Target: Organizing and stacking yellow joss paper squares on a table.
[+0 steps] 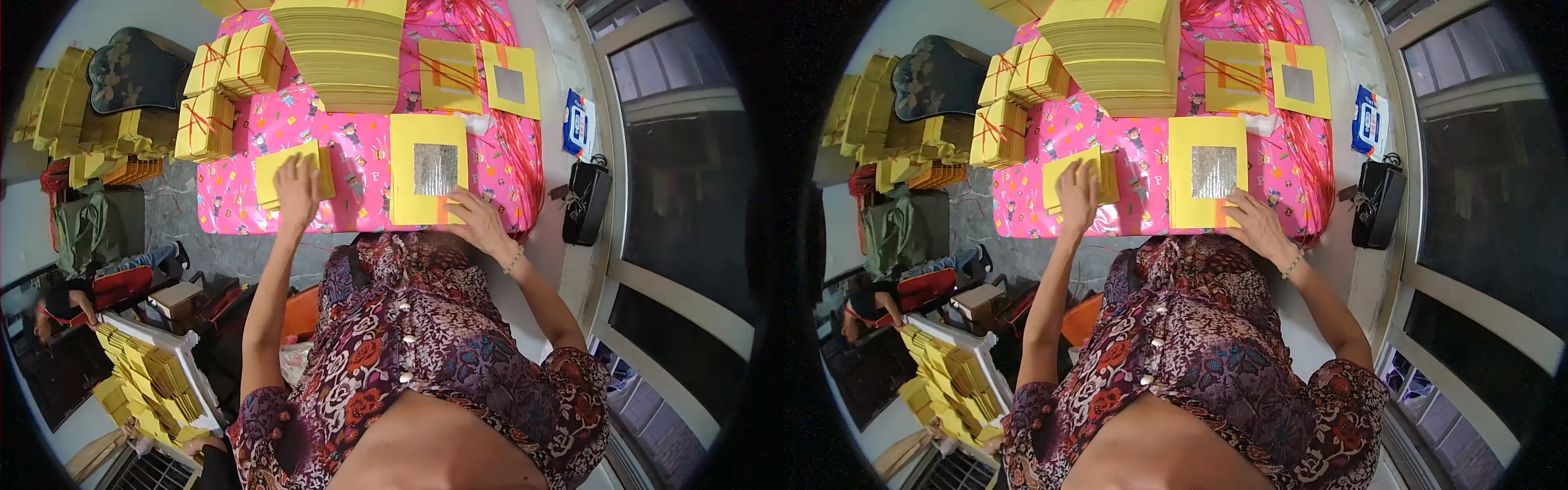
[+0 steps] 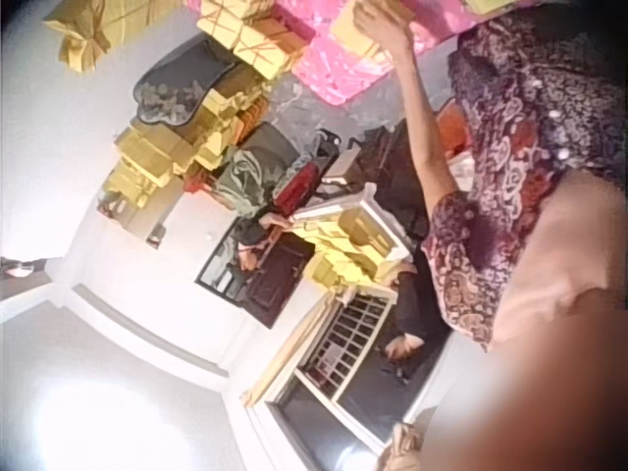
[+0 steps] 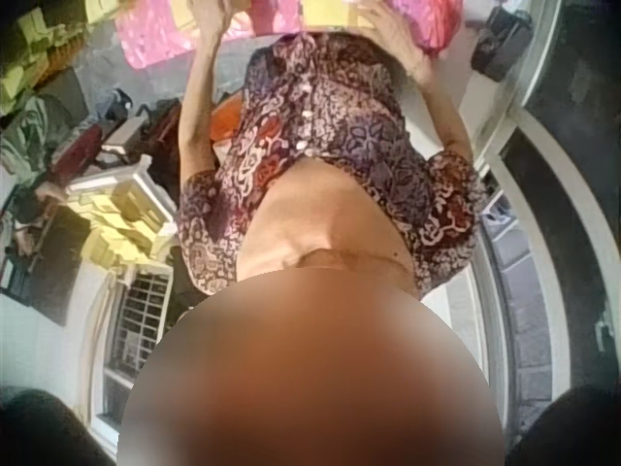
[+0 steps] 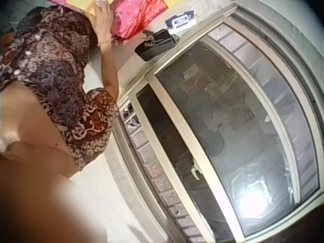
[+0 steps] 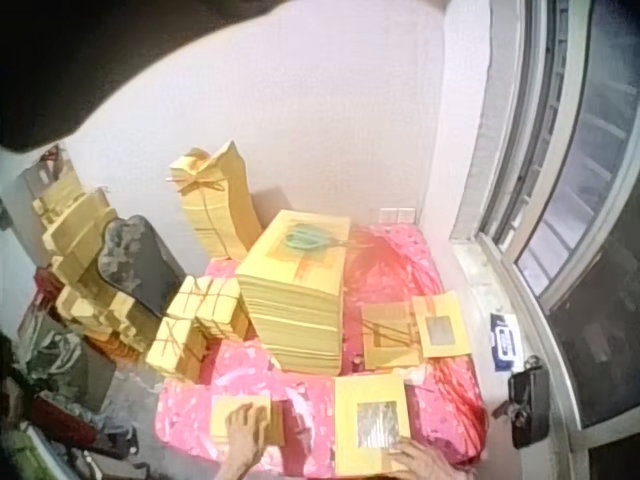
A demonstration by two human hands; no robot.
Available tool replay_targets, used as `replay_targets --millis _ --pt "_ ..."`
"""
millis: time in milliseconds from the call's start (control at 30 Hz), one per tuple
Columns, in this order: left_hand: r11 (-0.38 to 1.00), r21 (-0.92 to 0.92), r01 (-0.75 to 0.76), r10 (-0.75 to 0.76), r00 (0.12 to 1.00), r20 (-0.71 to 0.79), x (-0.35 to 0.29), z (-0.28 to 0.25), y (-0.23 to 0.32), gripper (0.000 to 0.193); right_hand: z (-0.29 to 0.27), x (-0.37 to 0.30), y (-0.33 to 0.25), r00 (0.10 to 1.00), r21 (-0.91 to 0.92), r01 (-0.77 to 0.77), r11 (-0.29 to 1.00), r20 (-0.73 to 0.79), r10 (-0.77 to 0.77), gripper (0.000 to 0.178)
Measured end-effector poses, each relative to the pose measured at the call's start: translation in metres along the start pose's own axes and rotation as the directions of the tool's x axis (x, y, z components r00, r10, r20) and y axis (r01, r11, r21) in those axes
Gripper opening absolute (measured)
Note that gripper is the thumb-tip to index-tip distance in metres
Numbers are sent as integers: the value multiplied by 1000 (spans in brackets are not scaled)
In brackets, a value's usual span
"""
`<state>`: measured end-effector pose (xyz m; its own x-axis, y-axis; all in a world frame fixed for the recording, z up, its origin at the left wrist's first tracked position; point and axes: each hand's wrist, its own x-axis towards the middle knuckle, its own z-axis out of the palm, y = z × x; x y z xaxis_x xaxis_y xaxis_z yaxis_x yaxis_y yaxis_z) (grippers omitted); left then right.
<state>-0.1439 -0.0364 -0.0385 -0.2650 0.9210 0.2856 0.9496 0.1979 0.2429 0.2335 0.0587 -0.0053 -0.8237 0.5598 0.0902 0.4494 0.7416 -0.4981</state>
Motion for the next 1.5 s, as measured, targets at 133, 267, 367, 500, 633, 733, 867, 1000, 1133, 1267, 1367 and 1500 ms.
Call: replay_targets --millis 133,267,367,500,633,733,867,1000,1133,1267,1367,1500 --pt "892 -409 -191 253 962 101 3 1 63 29 0 -3 4 998 28 38 999 -54 -37 22" --pt "738 -647 -189 430 872 236 -1 -5 124 36 -2 -1 0 998 91 -25 996 -48 29 14" --pt "729 -667 -151 462 828 318 -3 2 147 40 -2 2 -4 992 182 -91 979 -74 105 11" --pt "783 -600 -165 465 796 388 -4 13 154 42 1 4 2 982 288 -150 946 -69 177 10" --pt "785 -612 -95 444 774 450 -1 18 153 41 3 6 4 974 321 -199 926 -38 223 11" --pt "760 -648 -39 434 773 462 1 20 151 40 7 7 11 967 355 -237 905 -5 255 12" --pt "750 -660 38 405 762 505 2 20 149 39 10 11 16 959 365 -275 890 41 279 13" --pt "732 -678 69 411 749 520 6 21 147 39 9 14 18 955 383 -291 877 60 291 13" --pt "727 -681 87 411 739 533 8 24 146 39 10 16 19 960 373 -274 887 47 277 13" --pt "743 -669 -6 438 760 480 4 20 147 35 9 18 16 957 402 -283 871 51 287 13" --pt "770 -604 -204 500 781 375 2 9 154 35 2 19 9 953 372 -293 881 42 299 13" --pt "802 -484 -350 531 789 310 3 13 154 38 -9 24 6 941 460 -329 825 82 329 17"
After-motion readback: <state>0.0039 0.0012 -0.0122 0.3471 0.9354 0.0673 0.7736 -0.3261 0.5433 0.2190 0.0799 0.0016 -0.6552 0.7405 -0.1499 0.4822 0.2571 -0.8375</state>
